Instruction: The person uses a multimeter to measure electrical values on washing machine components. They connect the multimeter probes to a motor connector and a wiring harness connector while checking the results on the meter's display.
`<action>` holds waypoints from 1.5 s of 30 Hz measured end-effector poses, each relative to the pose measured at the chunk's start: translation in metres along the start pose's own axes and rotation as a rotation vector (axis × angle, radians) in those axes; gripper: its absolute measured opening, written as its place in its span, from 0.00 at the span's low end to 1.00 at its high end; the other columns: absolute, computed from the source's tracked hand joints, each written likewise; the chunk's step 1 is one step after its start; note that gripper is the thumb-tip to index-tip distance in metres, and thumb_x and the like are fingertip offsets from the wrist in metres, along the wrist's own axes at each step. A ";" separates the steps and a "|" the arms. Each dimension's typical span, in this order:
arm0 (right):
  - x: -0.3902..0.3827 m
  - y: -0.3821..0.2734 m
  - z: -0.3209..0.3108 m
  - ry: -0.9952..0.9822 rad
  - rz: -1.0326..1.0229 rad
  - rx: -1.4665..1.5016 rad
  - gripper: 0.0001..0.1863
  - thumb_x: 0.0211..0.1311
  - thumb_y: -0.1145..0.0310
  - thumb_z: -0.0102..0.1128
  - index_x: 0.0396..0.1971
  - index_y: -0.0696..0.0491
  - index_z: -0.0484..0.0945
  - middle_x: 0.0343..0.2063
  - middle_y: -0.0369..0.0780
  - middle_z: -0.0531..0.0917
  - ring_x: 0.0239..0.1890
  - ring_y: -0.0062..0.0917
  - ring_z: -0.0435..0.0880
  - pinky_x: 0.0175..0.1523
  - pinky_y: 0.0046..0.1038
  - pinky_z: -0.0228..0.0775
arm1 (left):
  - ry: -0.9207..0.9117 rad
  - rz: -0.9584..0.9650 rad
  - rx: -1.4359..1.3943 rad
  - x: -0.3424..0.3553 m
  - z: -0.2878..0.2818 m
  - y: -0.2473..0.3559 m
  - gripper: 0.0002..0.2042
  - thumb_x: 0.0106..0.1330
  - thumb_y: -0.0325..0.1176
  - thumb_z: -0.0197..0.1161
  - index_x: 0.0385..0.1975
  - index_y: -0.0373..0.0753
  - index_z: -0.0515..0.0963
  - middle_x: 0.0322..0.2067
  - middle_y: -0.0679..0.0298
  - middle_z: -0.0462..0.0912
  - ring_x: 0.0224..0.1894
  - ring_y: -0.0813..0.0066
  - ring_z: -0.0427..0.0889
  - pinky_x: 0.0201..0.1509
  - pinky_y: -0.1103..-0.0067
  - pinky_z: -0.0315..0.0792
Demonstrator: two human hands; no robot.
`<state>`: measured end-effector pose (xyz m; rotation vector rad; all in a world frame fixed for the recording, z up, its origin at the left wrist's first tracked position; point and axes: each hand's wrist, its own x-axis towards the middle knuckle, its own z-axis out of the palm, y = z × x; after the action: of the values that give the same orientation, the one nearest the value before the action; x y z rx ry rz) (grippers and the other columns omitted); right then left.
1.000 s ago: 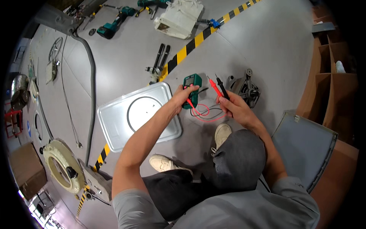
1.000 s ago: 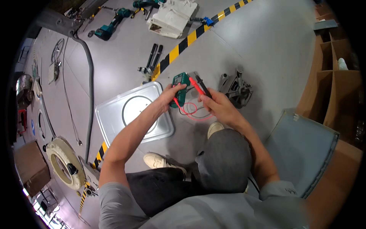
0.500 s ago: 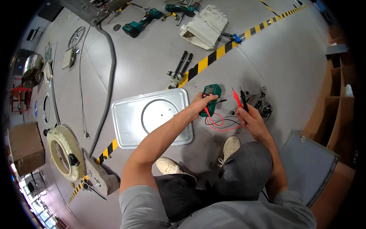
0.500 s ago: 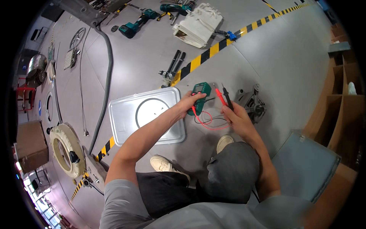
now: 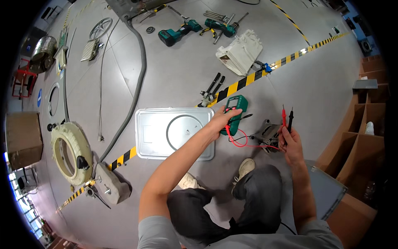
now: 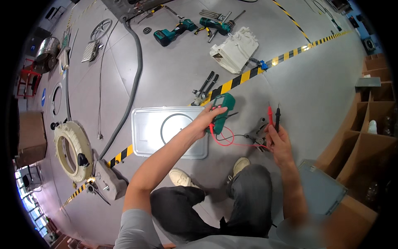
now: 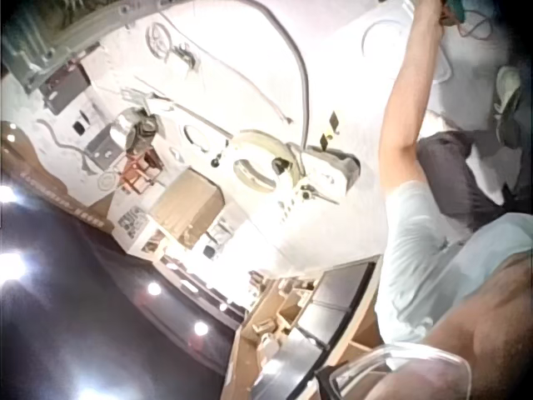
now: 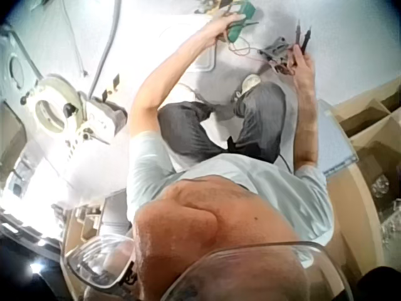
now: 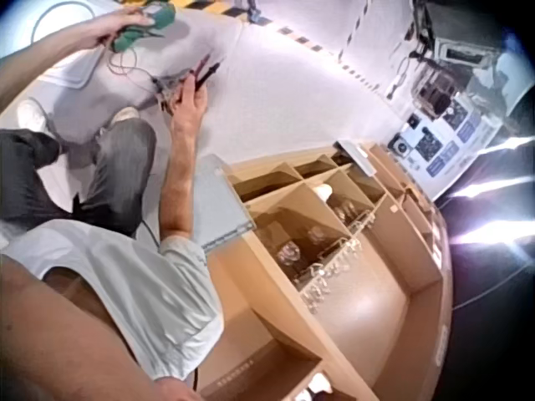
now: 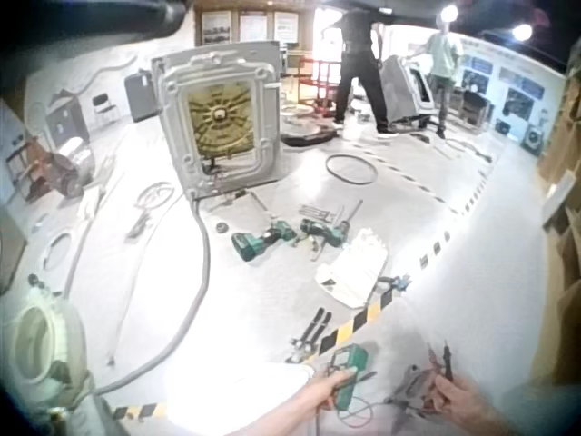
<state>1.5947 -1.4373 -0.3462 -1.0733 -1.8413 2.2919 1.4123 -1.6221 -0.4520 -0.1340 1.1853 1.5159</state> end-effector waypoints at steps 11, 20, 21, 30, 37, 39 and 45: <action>-0.113 -0.147 0.127 -0.237 0.232 -0.215 0.10 0.67 0.63 0.53 0.40 0.54 0.73 0.23 0.28 0.71 0.27 0.08 0.65 0.31 0.14 0.58 | 0.255 -0.046 -0.712 -0.271 -0.018 -0.002 0.27 0.64 0.47 0.58 0.55 0.33 0.66 0.39 0.54 0.78 0.36 0.63 0.79 0.39 0.70 0.77; -0.229 -0.284 0.200 -0.374 0.204 -0.503 0.14 0.64 0.63 0.57 0.43 0.57 0.72 0.32 0.32 0.74 0.35 0.14 0.69 0.41 0.21 0.65 | 0.012 0.156 -1.176 -0.510 0.067 -0.018 0.31 0.60 0.53 0.60 0.53 0.31 0.67 0.40 0.48 0.76 0.40 0.57 0.78 0.44 0.64 0.75; -0.238 -0.299 0.206 -0.355 0.222 -0.482 0.15 0.64 0.63 0.57 0.43 0.57 0.72 0.32 0.33 0.74 0.36 0.15 0.69 0.42 0.21 0.65 | 0.015 0.161 -1.194 -0.529 0.077 -0.014 0.32 0.60 0.53 0.60 0.53 0.31 0.66 0.40 0.48 0.76 0.40 0.56 0.78 0.43 0.64 0.74; -0.311 -0.408 0.287 -0.383 0.069 -0.751 0.19 0.63 0.66 0.57 0.52 0.56 0.70 0.29 0.34 0.75 0.27 0.15 0.70 0.31 0.20 0.65 | 0.191 0.172 -1.368 -0.651 0.121 0.034 0.33 0.61 0.58 0.52 0.47 0.27 0.69 0.38 0.49 0.76 0.35 0.57 0.79 0.39 0.65 0.75; -0.349 -0.474 0.328 -0.392 -0.142 -0.496 0.29 0.66 0.70 0.52 0.63 0.48 0.52 0.30 0.42 0.81 0.14 0.12 0.68 0.17 0.15 0.59 | -0.009 0.427 -1.109 -0.679 0.103 0.129 0.22 0.69 0.43 0.54 0.54 0.32 0.66 0.39 0.51 0.79 0.36 0.60 0.82 0.41 0.66 0.79; -0.360 -0.492 0.326 -0.320 -0.167 -0.598 0.21 0.67 0.68 0.50 0.58 0.49 0.59 0.30 0.42 0.81 0.12 0.13 0.68 0.14 0.16 0.59 | 0.055 0.332 -1.239 -0.691 0.123 0.121 0.22 0.69 0.45 0.52 0.52 0.31 0.68 0.39 0.50 0.79 0.33 0.61 0.83 0.38 0.68 0.80; -0.354 -0.541 0.310 -0.471 -0.107 -0.486 0.08 0.66 0.67 0.52 0.41 0.54 0.75 0.29 0.35 0.79 0.18 0.13 0.74 0.21 0.17 0.66 | 0.034 0.505 -1.105 -0.684 0.151 0.155 0.29 0.68 0.52 0.48 0.53 0.27 0.66 0.43 0.46 0.77 0.38 0.55 0.80 0.43 0.64 0.75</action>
<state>1.4942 -1.6828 0.3202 -0.4402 -2.6516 2.2267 1.6007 -1.9531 0.1565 -0.6264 0.2731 2.4882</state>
